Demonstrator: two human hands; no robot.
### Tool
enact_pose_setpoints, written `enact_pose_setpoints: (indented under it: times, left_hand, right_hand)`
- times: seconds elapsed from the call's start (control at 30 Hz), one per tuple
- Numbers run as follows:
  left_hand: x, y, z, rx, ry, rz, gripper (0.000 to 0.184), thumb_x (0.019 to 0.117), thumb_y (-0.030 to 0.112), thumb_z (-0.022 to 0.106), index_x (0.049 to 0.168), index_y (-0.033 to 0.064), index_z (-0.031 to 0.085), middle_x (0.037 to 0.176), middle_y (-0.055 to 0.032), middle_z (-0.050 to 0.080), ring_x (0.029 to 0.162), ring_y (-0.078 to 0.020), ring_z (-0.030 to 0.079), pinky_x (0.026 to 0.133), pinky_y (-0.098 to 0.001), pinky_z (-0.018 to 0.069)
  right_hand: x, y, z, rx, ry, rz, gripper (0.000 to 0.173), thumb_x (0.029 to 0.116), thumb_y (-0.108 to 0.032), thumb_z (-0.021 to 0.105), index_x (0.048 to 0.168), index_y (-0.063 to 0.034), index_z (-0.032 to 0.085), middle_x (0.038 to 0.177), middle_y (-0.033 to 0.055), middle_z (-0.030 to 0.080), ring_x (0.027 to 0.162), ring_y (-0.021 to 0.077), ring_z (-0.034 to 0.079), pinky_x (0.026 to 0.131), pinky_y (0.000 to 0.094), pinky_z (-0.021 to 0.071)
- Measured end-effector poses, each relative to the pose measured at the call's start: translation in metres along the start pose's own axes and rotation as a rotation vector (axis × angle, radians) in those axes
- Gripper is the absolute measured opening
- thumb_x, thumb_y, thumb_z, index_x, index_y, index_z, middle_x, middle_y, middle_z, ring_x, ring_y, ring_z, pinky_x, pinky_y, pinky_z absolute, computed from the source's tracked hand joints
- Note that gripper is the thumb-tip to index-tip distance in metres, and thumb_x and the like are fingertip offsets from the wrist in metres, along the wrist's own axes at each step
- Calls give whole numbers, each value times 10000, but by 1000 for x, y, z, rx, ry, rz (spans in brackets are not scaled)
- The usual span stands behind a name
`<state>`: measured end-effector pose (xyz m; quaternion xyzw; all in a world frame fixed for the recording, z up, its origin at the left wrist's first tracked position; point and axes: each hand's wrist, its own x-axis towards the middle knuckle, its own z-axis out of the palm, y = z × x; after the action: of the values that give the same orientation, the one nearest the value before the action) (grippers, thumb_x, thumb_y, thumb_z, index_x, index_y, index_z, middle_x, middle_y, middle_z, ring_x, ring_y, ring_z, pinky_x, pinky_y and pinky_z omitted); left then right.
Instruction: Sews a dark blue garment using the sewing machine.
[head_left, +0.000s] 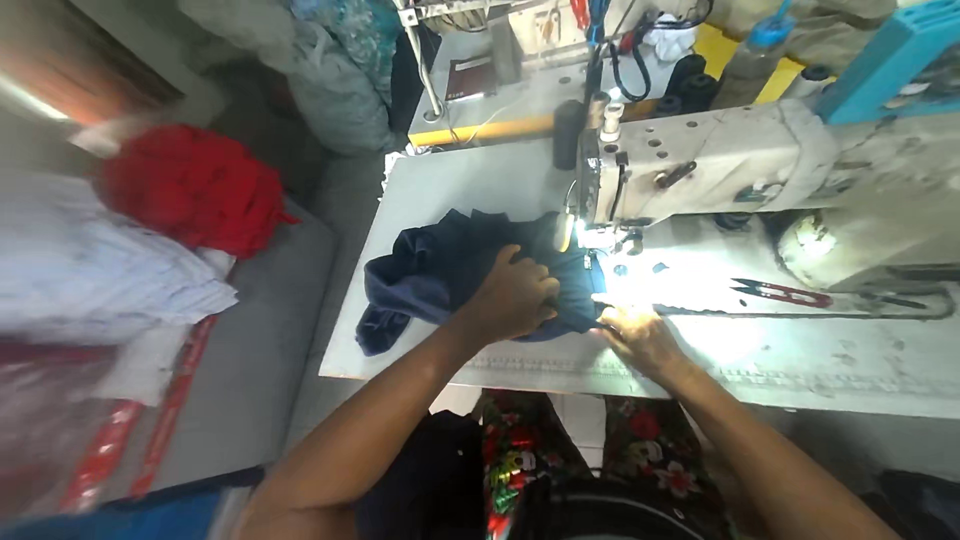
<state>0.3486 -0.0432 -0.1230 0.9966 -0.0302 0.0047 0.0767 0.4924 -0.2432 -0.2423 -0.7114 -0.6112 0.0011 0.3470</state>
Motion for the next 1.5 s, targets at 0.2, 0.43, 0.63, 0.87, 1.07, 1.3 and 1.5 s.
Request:
enact_pose_setpoints:
  times: [0.2, 0.43, 0.63, 0.87, 1.07, 1.3, 1.5]
  left_hand:
    - [-13, 61, -2, -559, -192, 180, 165, 978, 136, 663, 924, -13, 710, 792, -98, 681, 805, -180, 661, 1011, -383, 470]
    - [4, 63, 40, -503, 49, -85, 302, 1037, 194, 578, 913, -28, 741, 1047, -141, 719, 1005, -247, 694, 904, -440, 555]
    - [10, 27, 81, -167, 161, -308, 258, 986, 198, 669, 949, -54, 706, 1336, -222, 645, 1246, -381, 631, 1074, -607, 448]
    - [1, 23, 81, -214, 205, -253, 178, 902, -45, 655, 1061, 16, 707, 1474, -138, 579, 1339, -361, 576, 1083, -700, 380]
    - [4, 16, 76, -239, 120, -121, 277, 897, -70, 654, 1109, 71, 763, 1307, -103, 703, 1329, -374, 584, 1120, -737, 304]
    - [11, 23, 91, -270, 186, -225, 331, 989, 287, 655, 1260, 111, 725, 1289, -185, 667, 1296, -400, 586, 1094, -791, 268]
    - [6, 16, 97, -285, 237, -202, 312, 976, 257, 664, 1244, 117, 743, 1248, -210, 666, 1270, -403, 599, 1113, -778, 257]
  right_hand:
    - [1, -24, -17, 35, -39, -69, 192, 880, 26, 692, 1056, -4, 761, 1118, 160, 764, 1058, 352, 736, 889, 566, 562]
    - [-47, -32, -16, -47, -1, -83, 242, 964, -19, 570, 1093, -45, 773, 1207, 146, 747, 1139, 318, 720, 930, 524, 569]
    - [-51, -30, -21, -41, -10, -45, 221, 975, -69, 590, 1083, -66, 783, 1151, 85, 774, 1121, 288, 731, 953, 601, 532]
    - [-43, -33, -17, -87, 32, -79, 190, 977, -61, 585, 987, -83, 774, 1038, 64, 791, 1027, 236, 752, 831, 429, 574]
    - [-44, -36, -17, -138, 67, -27, 193, 980, -79, 580, 975, -89, 773, 1017, 63, 795, 988, 230, 763, 768, 426, 578]
    - [-52, -42, -12, -185, 80, -2, 223, 971, -44, 563, 1020, -90, 775, 1084, 62, 790, 1053, 227, 748, 833, 417, 571]
    - [-49, -46, -14, -226, 67, 21, 212, 959, -47, 570, 1004, -94, 772, 1075, 62, 792, 1035, 223, 753, 815, 420, 565]
